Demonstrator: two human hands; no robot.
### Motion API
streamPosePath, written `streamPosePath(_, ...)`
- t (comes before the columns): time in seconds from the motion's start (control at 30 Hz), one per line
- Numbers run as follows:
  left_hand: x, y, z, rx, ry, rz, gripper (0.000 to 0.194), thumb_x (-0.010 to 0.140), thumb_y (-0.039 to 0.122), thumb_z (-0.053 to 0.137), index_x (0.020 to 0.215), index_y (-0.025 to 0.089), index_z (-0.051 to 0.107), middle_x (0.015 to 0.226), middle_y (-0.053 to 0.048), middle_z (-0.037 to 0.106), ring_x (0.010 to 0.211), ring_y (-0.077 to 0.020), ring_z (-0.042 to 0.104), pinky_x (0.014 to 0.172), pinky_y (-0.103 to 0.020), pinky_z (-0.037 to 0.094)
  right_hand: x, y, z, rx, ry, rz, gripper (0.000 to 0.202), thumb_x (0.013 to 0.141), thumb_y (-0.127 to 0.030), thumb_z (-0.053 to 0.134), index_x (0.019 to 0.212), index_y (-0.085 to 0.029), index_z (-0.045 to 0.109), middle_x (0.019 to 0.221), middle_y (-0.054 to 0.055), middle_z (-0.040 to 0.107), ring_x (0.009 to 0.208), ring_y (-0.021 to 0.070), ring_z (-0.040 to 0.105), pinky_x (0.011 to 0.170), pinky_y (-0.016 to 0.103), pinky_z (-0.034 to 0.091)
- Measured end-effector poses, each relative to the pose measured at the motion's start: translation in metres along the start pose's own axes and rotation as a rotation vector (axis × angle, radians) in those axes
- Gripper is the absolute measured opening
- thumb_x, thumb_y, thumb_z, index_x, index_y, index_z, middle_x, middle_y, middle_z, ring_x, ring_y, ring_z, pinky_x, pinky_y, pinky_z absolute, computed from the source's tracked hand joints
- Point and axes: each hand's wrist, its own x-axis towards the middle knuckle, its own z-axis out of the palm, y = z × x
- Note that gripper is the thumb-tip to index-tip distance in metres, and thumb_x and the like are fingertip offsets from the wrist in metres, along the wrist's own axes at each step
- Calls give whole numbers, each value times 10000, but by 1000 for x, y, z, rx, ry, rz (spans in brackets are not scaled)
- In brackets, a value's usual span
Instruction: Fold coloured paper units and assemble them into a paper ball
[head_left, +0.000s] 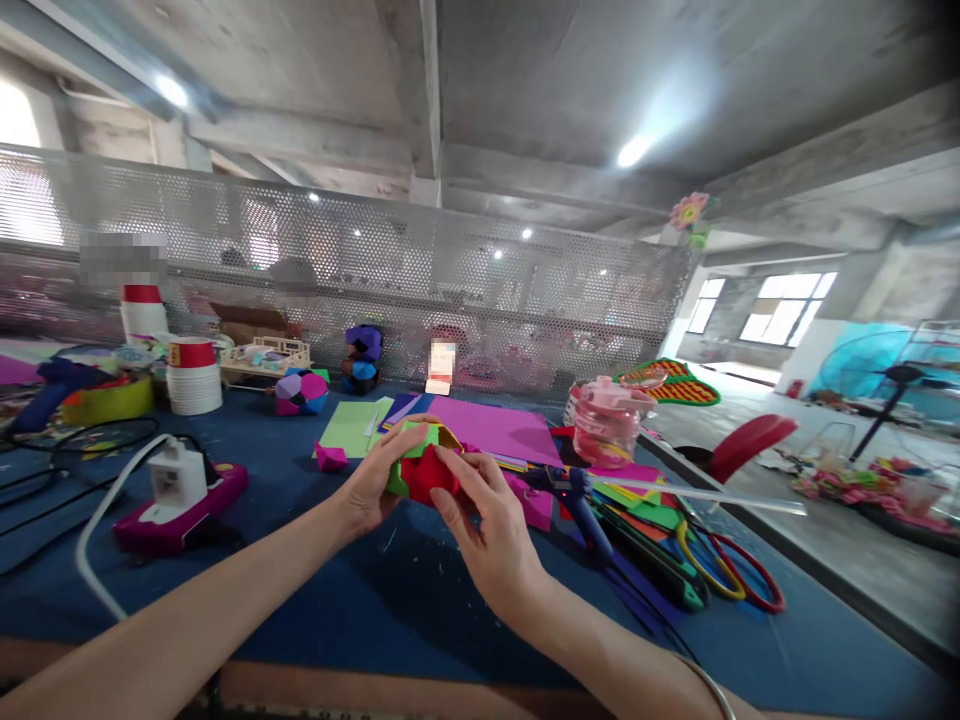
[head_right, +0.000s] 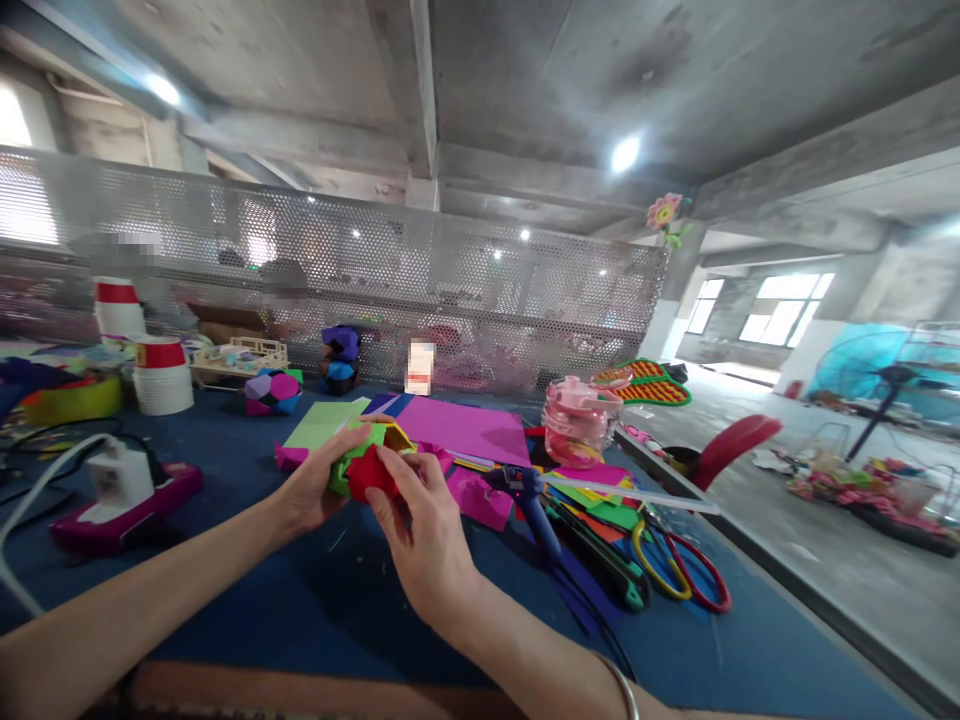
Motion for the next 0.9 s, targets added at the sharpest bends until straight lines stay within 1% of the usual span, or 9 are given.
streamPosePath(0.07, 1, 0, 0, 9, 1, 16, 394, 757, 375, 751, 1081, 179, 642, 938, -55, 726, 778, -170, 700, 668, -228, 550, -1, 0, 1, -20, 26, -20, 389, 982, -280, 523, 1370, -267, 487, 1213, 95, 573, 1109, 214, 593, 954, 359, 526)
streamPosePath(0.13, 1, 0, 0, 9, 2, 22, 385, 772, 374, 738, 1092, 184, 640, 926, -45, 720, 775, -162, 694, 672, -224, 547, -1, -1, 1, -33, 26, -43, 393, 986, -260, 514, 1376, -270, 465, 1221, 97, 568, 1118, 216, 589, 961, 369, 524)
streamPosePath(0.27, 0, 1, 0, 21, -2, 21, 355, 782, 368, 720, 1078, 188, 642, 915, -41, 719, 791, -164, 691, 676, -223, 540, -1, -3, 0, -49, -31, -59, 368, 1002, -253, 475, 1369, -277, 493, 1190, 103, 559, 1054, 208, 618, 899, 354, 554)
streamPosePath(0.37, -2, 2, 0, 20, -17, 26, 335, 768, 350, 720, 1054, 192, 650, 910, -41, 720, 805, -175, 697, 669, -226, 534, 0, -4, 0, -67, -36, -66, 376, 1004, -266, 471, 1378, -285, 500, 1189, 110, 556, 1030, 216, 632, 866, 363, 571)
streamPosePath(0.53, -3, 3, 0, 43, -49, 44, 319, 754, 333, 727, 1028, 184, 664, 948, -61, 724, 798, -181, 697, 657, -231, 528, 0, -4, 1, -90, -33, -67, 369, 1007, -281, 463, 1372, -272, 515, 1207, 117, 549, 1055, 224, 637, 882, 369, 574)
streamPosePath(0.63, -4, 3, 1, 57, -58, 58, 297, 773, 348, 723, 1019, 189, 670, 977, -64, 721, 847, -186, 698, 697, -232, 535, 0, -4, 1, -91, -40, -55, 359, 1008, -280, 459, 1359, -248, 528, 1204, 120, 552, 1061, 222, 636, 892, 361, 568)
streamPosePath(0.7, -3, 3, 2, 56, -52, 50, 299, 787, 389, 715, 1015, 200, 669, 976, -61, 723, 842, -181, 698, 707, -232, 539, 0, -4, 1, -90, -50, -43, 357, 1009, -282, 457, 1356, -241, 531, 1196, 119, 556, 1052, 220, 639, 890, 358, 568)
streamPosePath(0.8, -3, 2, 3, 54, -30, 18, 345, 803, 472, 687, 1023, 207, 661, 949, -57, 727, 806, -177, 699, 681, -233, 541, 0, -4, 0, -93, -54, -39, 358, 1010, -286, 454, 1359, -250, 525, 1199, 116, 562, 1042, 221, 646, 883, 358, 572)
streamPosePath(0.9, -2, 1, 2, 57, -25, 3, 340, 807, 456, 676, 1035, 205, 649, 953, -52, 725, 791, -168, 693, 654, -221, 534, 1, -4, -1, -93, -53, -51, 350, 1006, -285, 467, 1352, -256, 507, 1209, 115, 580, 1067, 228, 641, 901, 365, 564)
